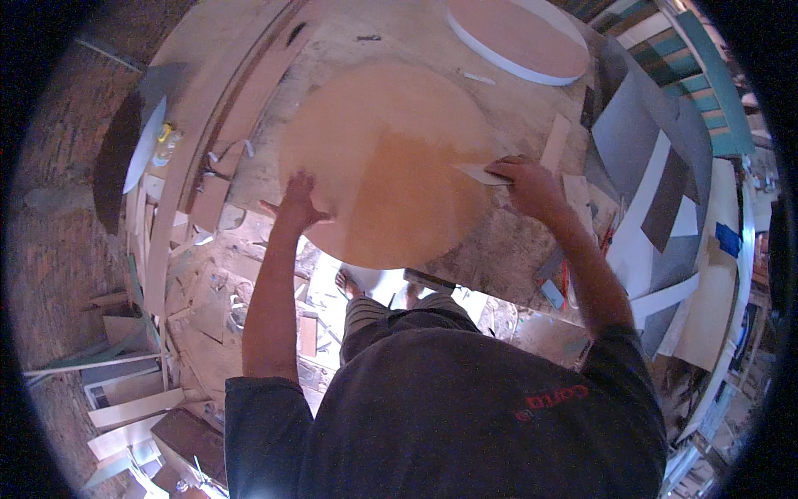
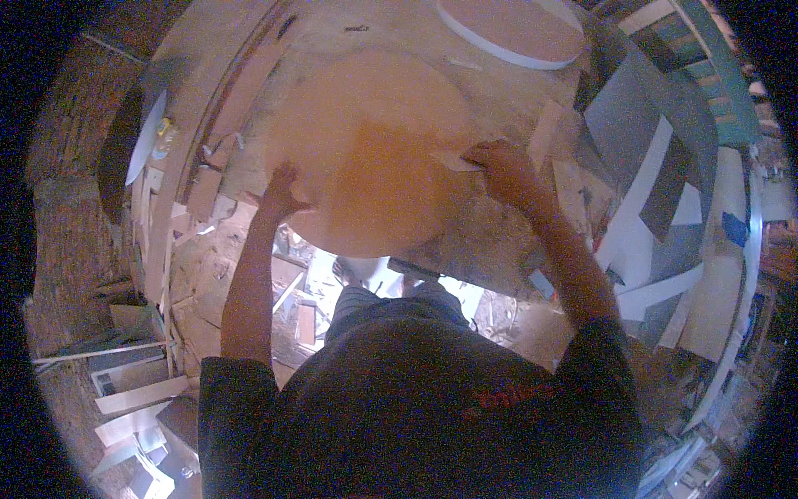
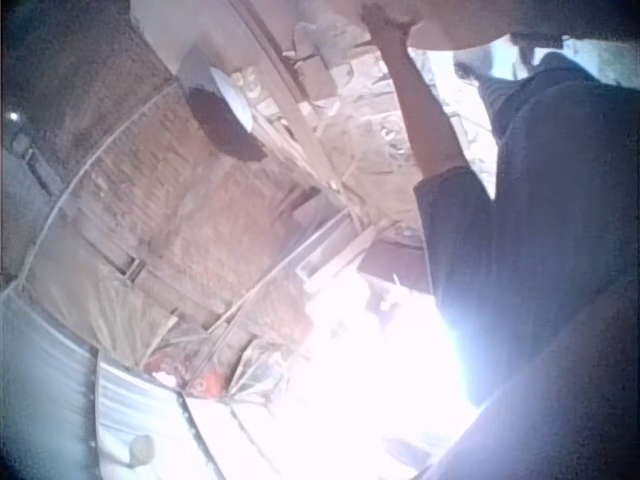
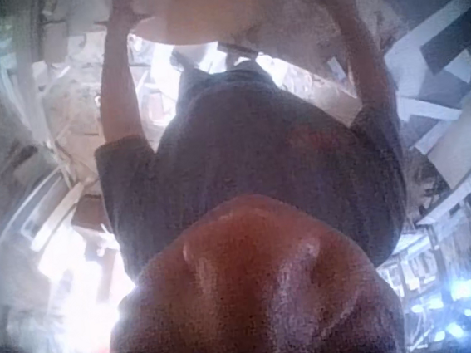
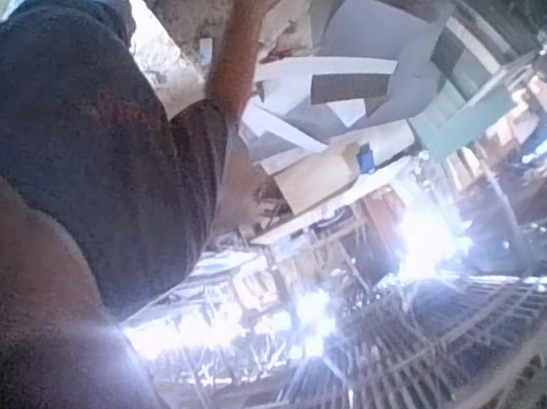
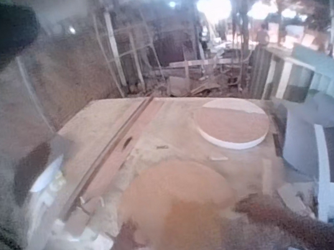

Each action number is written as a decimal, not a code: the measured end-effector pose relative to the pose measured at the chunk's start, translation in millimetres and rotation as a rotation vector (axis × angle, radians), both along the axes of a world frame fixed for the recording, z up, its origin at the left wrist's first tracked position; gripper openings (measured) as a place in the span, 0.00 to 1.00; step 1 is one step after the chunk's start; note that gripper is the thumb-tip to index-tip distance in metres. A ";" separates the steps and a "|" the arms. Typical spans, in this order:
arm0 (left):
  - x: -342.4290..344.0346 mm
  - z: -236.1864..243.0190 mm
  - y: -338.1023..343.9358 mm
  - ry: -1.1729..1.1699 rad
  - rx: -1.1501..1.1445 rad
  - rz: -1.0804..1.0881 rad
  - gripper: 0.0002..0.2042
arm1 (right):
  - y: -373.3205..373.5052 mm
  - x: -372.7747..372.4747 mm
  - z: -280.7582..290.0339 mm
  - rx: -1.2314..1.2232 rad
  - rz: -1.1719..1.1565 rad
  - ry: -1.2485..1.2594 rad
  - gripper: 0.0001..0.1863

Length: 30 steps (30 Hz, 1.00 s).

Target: The person applies a liquid finish to a dark rectangular board and a round wooden board using a plastic bottle and a small scraper. They pour the liquid onto each board and spread it evenly across the surface.

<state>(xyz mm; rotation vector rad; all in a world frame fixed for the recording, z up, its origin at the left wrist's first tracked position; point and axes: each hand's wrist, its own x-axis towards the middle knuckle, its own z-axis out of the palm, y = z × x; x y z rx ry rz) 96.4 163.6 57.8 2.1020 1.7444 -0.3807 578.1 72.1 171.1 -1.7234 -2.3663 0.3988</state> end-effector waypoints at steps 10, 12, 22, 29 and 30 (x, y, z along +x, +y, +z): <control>-4.5 21.2 -5.6 0.026 -0.018 -0.077 0.51 | -58.2 -95.4 -6.9 -0.333 -0.166 -0.069 0.17; -15.2 12.1 -11.9 -0.026 -0.006 -0.080 0.49 | -76.3 -92.4 7.1 -0.210 -0.201 0.187 0.17; -124.9 46.5 33.7 -0.800 0.535 0.113 0.15 | -193.8 -99.0 -25.9 0.151 -0.973 0.125 0.19; -388.9 19.2 182.9 -0.287 1.058 0.259 0.27 | -258.9 -125.9 -25.5 0.236 -1.295 0.138 0.22; -422.9 18.8 201.1 -0.209 0.918 0.295 0.32 | -261.4 -130.8 -14.1 0.209 -1.339 0.076 0.22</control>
